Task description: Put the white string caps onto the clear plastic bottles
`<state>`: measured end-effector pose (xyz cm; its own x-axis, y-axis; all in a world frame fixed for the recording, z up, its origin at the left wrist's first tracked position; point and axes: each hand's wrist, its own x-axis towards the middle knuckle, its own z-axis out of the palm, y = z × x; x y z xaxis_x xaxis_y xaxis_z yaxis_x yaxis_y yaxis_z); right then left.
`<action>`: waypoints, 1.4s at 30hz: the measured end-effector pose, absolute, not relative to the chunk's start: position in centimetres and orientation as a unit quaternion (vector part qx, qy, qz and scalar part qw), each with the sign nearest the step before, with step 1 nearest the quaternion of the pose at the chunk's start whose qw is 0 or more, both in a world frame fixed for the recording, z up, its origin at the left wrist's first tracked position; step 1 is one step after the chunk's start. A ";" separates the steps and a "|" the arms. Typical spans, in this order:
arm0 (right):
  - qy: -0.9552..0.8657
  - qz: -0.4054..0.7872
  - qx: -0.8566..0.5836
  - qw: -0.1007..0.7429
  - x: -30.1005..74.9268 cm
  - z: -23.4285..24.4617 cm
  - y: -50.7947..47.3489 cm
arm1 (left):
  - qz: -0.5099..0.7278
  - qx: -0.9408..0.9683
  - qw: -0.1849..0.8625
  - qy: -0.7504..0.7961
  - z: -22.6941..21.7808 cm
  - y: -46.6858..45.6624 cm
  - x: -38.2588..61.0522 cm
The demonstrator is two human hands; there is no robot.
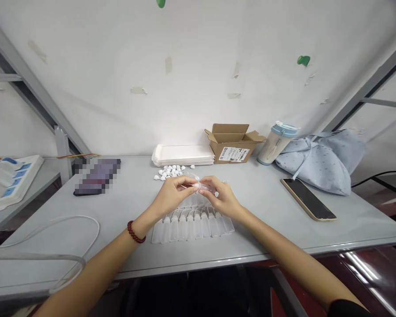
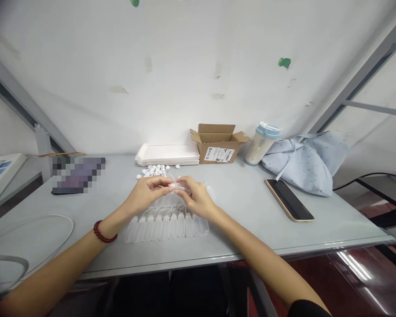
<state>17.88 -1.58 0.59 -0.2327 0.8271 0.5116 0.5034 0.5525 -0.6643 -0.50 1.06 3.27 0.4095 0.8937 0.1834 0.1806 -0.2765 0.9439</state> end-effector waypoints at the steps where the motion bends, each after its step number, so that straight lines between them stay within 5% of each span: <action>1: -0.763 0.189 -0.434 0.441 17.9 0.6 -1.6 | 0.383 0.700 0.462 0.388 3.3 1.0 -0.5; 26: -0.767 0.199 -0.418 0.444 18.0 1.2 -2.0 | 0.298 0.720 0.482 0.400 4.2 1.0 -0.6; 42: -0.739 0.259 -0.435 0.444 18.1 1.4 -1.8 | 0.347 0.738 0.457 0.355 3.8 1.0 -0.7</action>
